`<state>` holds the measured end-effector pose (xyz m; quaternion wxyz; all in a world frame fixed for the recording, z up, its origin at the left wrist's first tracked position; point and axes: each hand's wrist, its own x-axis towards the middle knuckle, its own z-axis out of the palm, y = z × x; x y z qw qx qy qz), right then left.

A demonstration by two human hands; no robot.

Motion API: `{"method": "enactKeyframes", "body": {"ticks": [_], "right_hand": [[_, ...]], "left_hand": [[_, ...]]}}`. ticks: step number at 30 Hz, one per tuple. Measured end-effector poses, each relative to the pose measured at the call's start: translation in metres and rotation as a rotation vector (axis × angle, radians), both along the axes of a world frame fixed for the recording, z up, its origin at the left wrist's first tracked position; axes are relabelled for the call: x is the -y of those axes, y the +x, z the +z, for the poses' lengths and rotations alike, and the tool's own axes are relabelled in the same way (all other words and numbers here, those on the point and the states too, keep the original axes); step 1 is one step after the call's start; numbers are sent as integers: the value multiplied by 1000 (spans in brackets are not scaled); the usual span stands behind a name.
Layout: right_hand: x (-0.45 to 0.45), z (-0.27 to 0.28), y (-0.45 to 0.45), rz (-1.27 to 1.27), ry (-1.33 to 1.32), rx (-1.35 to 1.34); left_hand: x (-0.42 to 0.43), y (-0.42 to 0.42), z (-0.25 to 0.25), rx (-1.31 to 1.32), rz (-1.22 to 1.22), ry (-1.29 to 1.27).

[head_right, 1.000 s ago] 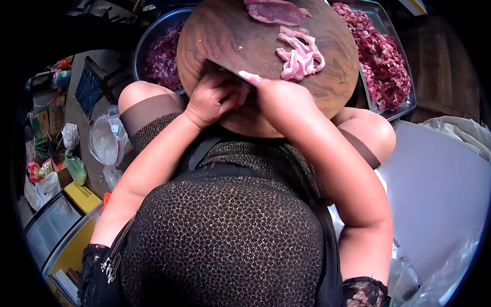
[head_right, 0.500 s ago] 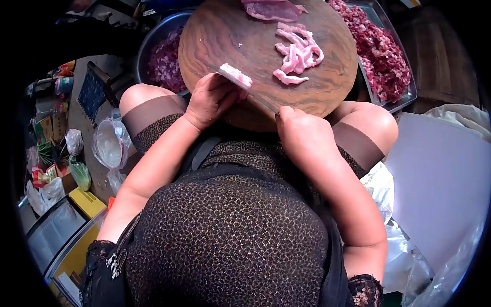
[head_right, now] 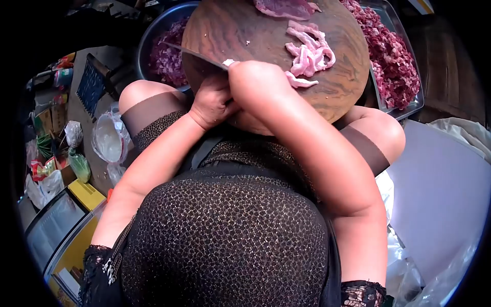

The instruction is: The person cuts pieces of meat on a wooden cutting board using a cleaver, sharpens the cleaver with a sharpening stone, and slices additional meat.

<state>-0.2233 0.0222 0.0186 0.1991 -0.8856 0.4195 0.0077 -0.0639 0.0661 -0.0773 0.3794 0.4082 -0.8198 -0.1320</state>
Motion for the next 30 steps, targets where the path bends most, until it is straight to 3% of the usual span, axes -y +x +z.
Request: {"method": "enactKeyframes", "body": {"ticks": [6,8,10,12,14,16,18,19,20,22,23,28,30], "right_hand": [[-35,12,-83,-94,154,-179],[-57,22,-114,-171,189,-187],[-79,22,-135,-370,141,-133],[-87,20,-136,-401,100,-62],[-93,19,-131,-440,68,13],[-93,30,-114,-354,58,14],[-88,28,-101,-249,13,-6],[-84,27,-95,-224,32,-41],[-80,28,-89,-198,55,-78],[-73,36,-81,-173,96,-99],[-70,37,-79,-151,132,-115],[-45,21,-70,-127,181,-69],[-33,16,-50,-57,129,-35]], "left_hand": [[-1,0,1,-39,-8,-69],[-2,3,6,28,-37,41],[-3,6,12,-95,-36,100],[-12,5,19,-342,185,200],[-12,19,13,-233,244,119],[-14,21,24,21,171,-24],[-11,10,40,-40,-79,-17],[-11,8,31,-158,-108,163],[-10,6,17,-103,-61,109],[-7,2,12,-748,-201,800],[-9,3,10,-756,-196,815],[-6,5,10,29,99,-77],[-8,4,10,48,106,-57]]}}
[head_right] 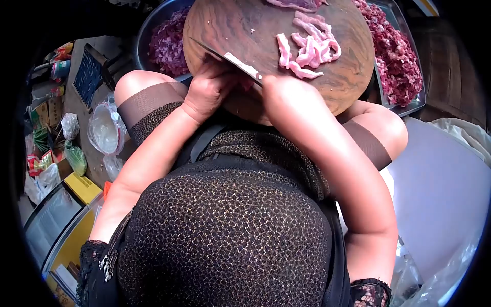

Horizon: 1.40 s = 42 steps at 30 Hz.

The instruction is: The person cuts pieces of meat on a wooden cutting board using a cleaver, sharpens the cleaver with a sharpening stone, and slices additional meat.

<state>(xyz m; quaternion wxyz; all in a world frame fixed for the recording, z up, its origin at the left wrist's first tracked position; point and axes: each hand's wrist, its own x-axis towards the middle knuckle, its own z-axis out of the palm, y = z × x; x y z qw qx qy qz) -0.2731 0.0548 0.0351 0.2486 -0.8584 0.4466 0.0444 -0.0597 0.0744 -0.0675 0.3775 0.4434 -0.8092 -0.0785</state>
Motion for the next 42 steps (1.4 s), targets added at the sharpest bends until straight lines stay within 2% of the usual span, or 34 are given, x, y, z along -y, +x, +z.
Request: {"method": "enactKeyframes", "body": {"ticks": [6,12,14,16,18,20,22,26,28,30,31,32,34,35,36,37,38,40,42], "right_hand": [[29,-32,39,77,-86,54],[-17,-17,-39,-44,-50,17],[-29,-10,-59,-64,-19,-28],[-40,-3,-71,-118,-55,-44],[-49,-6,-75,-172,-73,5],[-54,-6,-80,-309,-53,276],[-53,-4,-79,-331,-74,328],[-45,3,-74,-452,41,528],[-40,6,-76,-669,273,698],[-32,8,-82,-698,230,773],[-26,4,-87,-730,246,804],[-20,-1,-94,-762,263,836],[-12,-6,-106,-761,254,772],[-10,-12,-113,-781,294,826],[-10,-21,-119,-801,337,877],[-11,-29,-126,-798,377,902],[-13,-38,-131,-795,416,930],[-20,-53,-129,-871,490,989],[-20,-62,-123,-960,516,1018]], "left_hand": [[-4,-2,-6,28,12,-3],[3,3,-5,98,-51,31],[9,4,-4,6,-120,185],[10,7,-1,105,-112,91],[6,7,3,-459,142,627],[25,25,-13,-535,178,689],[27,18,11,-186,218,478],[42,-10,27,-148,160,325],[46,-26,27,-101,9,467],[42,-46,29,104,-231,417],[40,-55,40,305,-313,486],[37,-62,30,373,-294,370],[46,-64,41,401,-299,455],[51,-62,46,341,-238,581],[53,-58,60,278,-177,709],[57,-48,67,72,-91,1002],[65,-31,58,139,-108,820],[70,-4,61,529,-136,802],[61,19,50,531,-183,737]]}}
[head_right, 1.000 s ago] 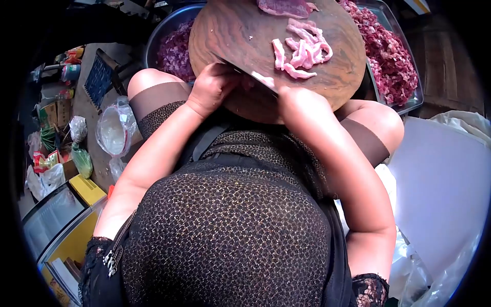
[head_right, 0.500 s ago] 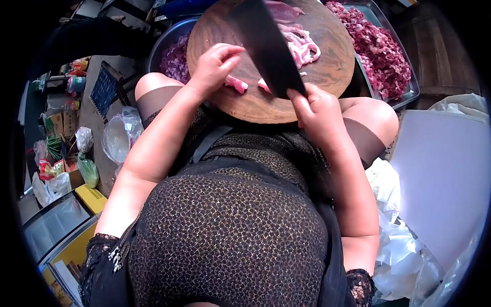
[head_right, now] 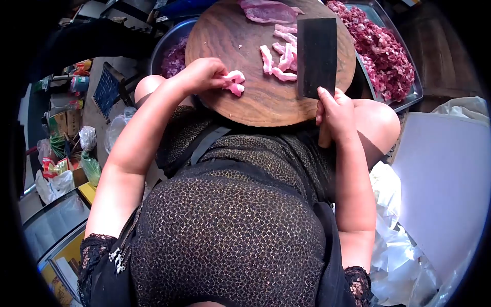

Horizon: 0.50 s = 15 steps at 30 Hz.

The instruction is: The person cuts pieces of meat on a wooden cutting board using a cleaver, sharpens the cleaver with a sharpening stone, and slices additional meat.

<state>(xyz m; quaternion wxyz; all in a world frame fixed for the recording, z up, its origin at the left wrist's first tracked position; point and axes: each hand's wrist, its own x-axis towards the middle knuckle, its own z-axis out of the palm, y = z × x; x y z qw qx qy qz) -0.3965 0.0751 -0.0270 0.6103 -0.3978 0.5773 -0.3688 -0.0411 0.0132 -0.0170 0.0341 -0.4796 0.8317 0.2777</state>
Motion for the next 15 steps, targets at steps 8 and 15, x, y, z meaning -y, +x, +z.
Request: {"method": "enactKeyframes", "body": {"ticks": [8,15], "right_hand": [[14,-8,-1,-55,14,82],[10,-9,-3,-78,24,127]], "left_hand": [[-32,-23,5,-313,652,519],[-35,-46,31,-891,698,609]]}}
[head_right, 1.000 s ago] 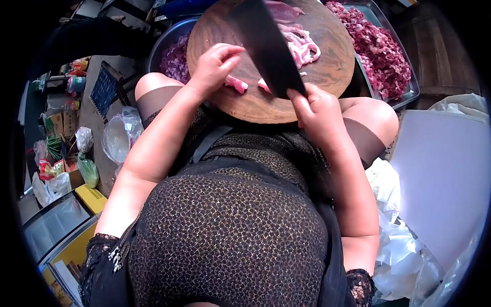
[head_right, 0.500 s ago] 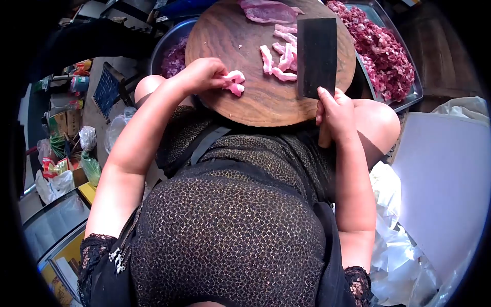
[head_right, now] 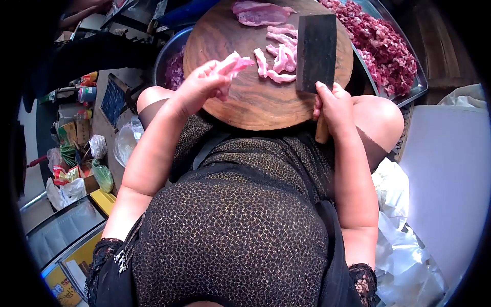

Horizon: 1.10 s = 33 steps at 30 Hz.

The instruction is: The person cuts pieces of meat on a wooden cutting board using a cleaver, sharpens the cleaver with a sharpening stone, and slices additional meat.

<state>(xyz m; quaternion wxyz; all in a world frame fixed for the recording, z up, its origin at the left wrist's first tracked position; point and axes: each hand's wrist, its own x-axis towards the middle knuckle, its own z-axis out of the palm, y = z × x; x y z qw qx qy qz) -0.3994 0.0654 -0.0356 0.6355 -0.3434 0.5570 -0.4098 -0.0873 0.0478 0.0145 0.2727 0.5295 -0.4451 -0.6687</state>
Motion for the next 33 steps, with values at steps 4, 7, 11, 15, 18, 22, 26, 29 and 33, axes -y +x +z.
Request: {"method": "enactKeyframes", "body": {"ticks": [4,7,11,15,18,22,26,29,33], "right_hand": [[-4,2,0,0,-12,14],[-3,3,0,-52,8,-1],[3,6,-3,-168,95,48],[12,-5,-6,-182,199,72],[9,-6,-5,-178,227,101],[4,-1,-5,-170,218,99],[4,3,-3,-160,225,79],[7,2,-4,-138,222,112],[8,1,-5,-120,225,84]], "left_hand": [[-16,-1,-20,472,-219,58],[-21,9,-17,1092,-368,-439],[8,6,-8,1274,-468,-596],[56,-35,-34,825,-441,-1481],[77,-48,-51,825,-564,-1206],[74,-46,-4,997,-465,-679],[58,2,-14,835,-157,-475],[20,37,-49,690,-226,-169],[-1,26,-35,1015,-290,-545]]}}
